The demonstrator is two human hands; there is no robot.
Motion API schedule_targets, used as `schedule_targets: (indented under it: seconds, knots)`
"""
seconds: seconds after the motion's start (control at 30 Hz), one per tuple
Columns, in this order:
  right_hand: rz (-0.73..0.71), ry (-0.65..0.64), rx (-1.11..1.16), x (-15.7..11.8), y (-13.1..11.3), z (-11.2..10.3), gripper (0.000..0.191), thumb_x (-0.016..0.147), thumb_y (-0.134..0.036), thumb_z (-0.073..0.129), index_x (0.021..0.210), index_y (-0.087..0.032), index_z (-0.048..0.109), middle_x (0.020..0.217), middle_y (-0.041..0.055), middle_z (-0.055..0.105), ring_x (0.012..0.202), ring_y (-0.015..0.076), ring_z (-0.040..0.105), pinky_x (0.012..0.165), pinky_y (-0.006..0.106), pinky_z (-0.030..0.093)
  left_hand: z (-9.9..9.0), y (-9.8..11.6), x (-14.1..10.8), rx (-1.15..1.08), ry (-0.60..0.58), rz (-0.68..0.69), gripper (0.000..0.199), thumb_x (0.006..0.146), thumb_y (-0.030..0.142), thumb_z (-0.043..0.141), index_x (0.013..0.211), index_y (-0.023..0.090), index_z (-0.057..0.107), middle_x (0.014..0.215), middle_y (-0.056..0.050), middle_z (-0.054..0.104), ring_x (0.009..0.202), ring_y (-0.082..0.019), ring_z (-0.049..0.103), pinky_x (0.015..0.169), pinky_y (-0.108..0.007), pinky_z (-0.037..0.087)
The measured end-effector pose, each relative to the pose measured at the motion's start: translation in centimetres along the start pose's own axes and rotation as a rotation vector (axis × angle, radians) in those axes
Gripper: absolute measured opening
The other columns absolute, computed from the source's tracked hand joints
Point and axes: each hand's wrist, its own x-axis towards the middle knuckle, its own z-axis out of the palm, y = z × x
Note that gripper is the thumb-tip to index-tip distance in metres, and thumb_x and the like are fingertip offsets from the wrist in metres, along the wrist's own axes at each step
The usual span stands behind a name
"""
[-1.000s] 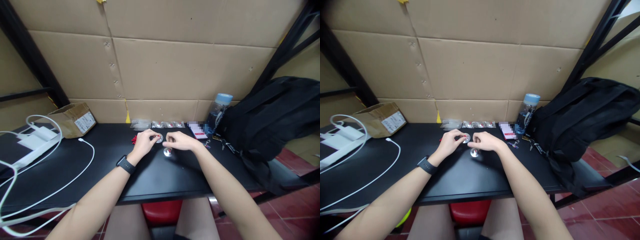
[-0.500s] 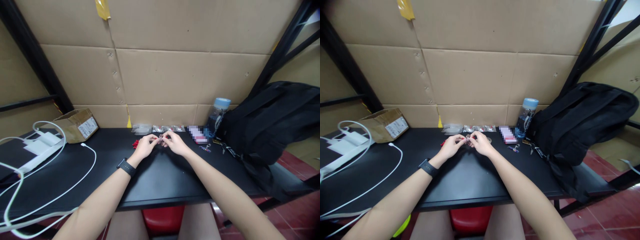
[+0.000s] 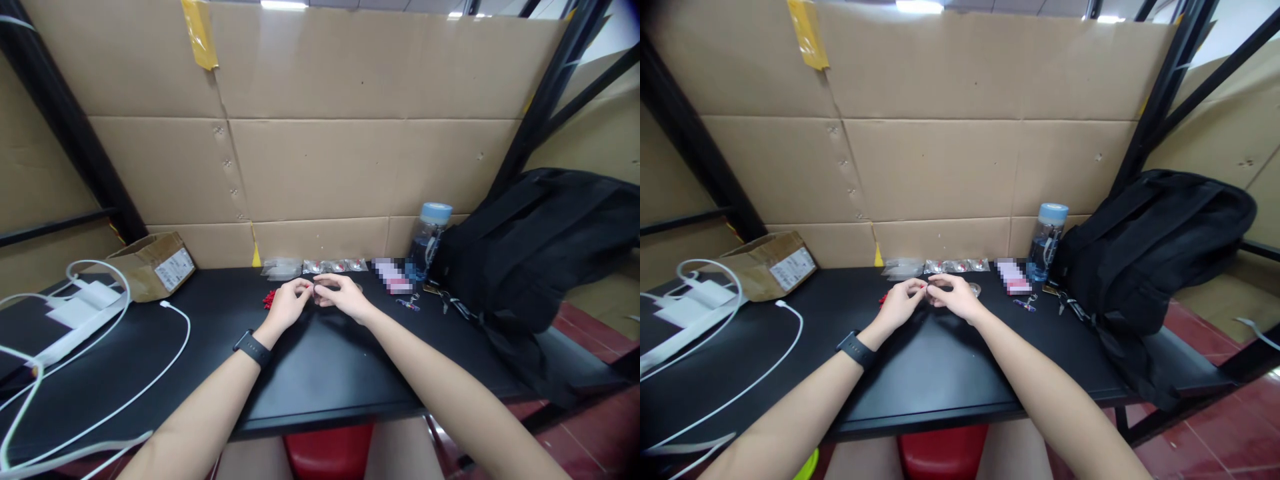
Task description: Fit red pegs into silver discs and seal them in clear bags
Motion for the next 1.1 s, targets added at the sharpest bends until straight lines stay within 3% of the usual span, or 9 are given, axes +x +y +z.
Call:
schedule_targets:
  seconds: [0.1,0.2,0.33,0.47,0.7,0.83,1.0,1.1]
  knots:
    - [-0.031,0.003,-0.127,0.2,0.4,0.0,0.045,0.073,-0.028,0.086,0.115,-0.022,0.071,0.111,0.0069,0.076,0.071,0.0174,0.076,0.074,0.036,0.067,-0.6,0.4,0.0,0.175,0.046,0.044,0.019,0.091,0.033,0.058,0.105,0.025,0.066,0.097,-0.005,0.08,0.094,-0.025,0.075,0.088,-0.036,0.052]
    - [-0.004,0.068,-0.115,0.6,1.3,0.1,0.036,0.076,-0.024,0.083,0.11,-0.022,0.072,0.105,0.0064,0.077,0.067,0.0179,0.076,0.069,0.034,0.067,-1.3,0.4,0.2,0.375,0.106,0.028,0.015,0.092,0.035,0.059,0.101,0.026,0.066,0.098,-0.004,0.08,0.097,-0.026,0.074,0.092,-0.039,0.047]
    - [0.045,0.141,-0.085,1.4,2.7,0.1,0.028,0.077,-0.02,0.081,0.104,-0.02,0.073,0.102,0.0071,0.077,0.066,0.017,0.076,0.067,0.032,0.067,-1.6,0.0,0.6,0.436,-0.013,-0.035,0.024,0.096,0.039,0.053,0.093,0.028,0.073,0.098,-0.003,0.081,0.101,-0.028,0.074,0.093,-0.039,0.045]
    - [0.039,0.145,-0.108,1.4,2.8,-0.2,0.03,0.077,-0.02,0.082,0.106,-0.019,0.075,0.102,0.0072,0.077,0.062,0.0143,0.074,0.067,0.032,0.068,-1.3,-0.7,0.7,0.284,-0.092,0.004,0.026,0.096,0.041,0.052,0.1,0.029,0.076,0.106,-0.003,0.08,0.105,-0.027,0.073,0.092,-0.036,0.048]
    - [0.02,0.137,-0.063,0.4,0.1,0.1,0.032,0.075,-0.011,0.078,0.104,-0.022,0.077,0.105,0.004,0.077,0.079,0.0197,0.078,0.079,0.036,0.069,-0.1,-0.3,0.2,-0.104,0.08,-0.153,0.04,0.088,0.033,0.062,0.125,0.02,0.061,0.092,-0.006,0.08,0.09,-0.024,0.076,0.086,-0.035,0.054]
    - [0.022,0.095,-0.063,0.4,-0.1,-0.1,0.033,0.075,-0.013,0.079,0.107,-0.02,0.074,0.109,0.0066,0.077,0.077,0.0205,0.078,0.075,0.036,0.068,-0.1,0.4,0.0,-0.186,0.078,-0.179,0.037,0.087,0.039,0.066,0.117,0.019,0.066,0.091,-0.007,0.08,0.092,-0.025,0.076,0.089,-0.036,0.054]
    - [-0.001,0.048,-0.11,0.3,0.0,-0.6,0.055,0.076,-0.016,0.08,0.129,-0.024,0.069,0.103,0.0032,0.078,0.078,0.0197,0.079,0.08,0.036,0.066,-0.1,0.8,-0.1,-0.196,0.066,-0.086,0.035,0.084,0.05,0.068,0.093,0.016,0.075,0.097,-0.01,0.08,0.095,-0.027,0.075,0.092,-0.036,0.054]
    - [-0.021,0.005,-0.115,0.3,0.1,-0.9,0.063,0.072,-0.02,0.084,0.133,-0.024,0.069,0.101,0.0031,0.079,0.086,0.0235,0.079,0.085,0.037,0.064,0.0,1.5,-0.3,-0.254,0.079,-0.088,0.036,0.082,0.05,0.071,0.091,0.016,0.079,0.099,-0.011,0.08,0.096,-0.029,0.074,0.093,-0.037,0.054]
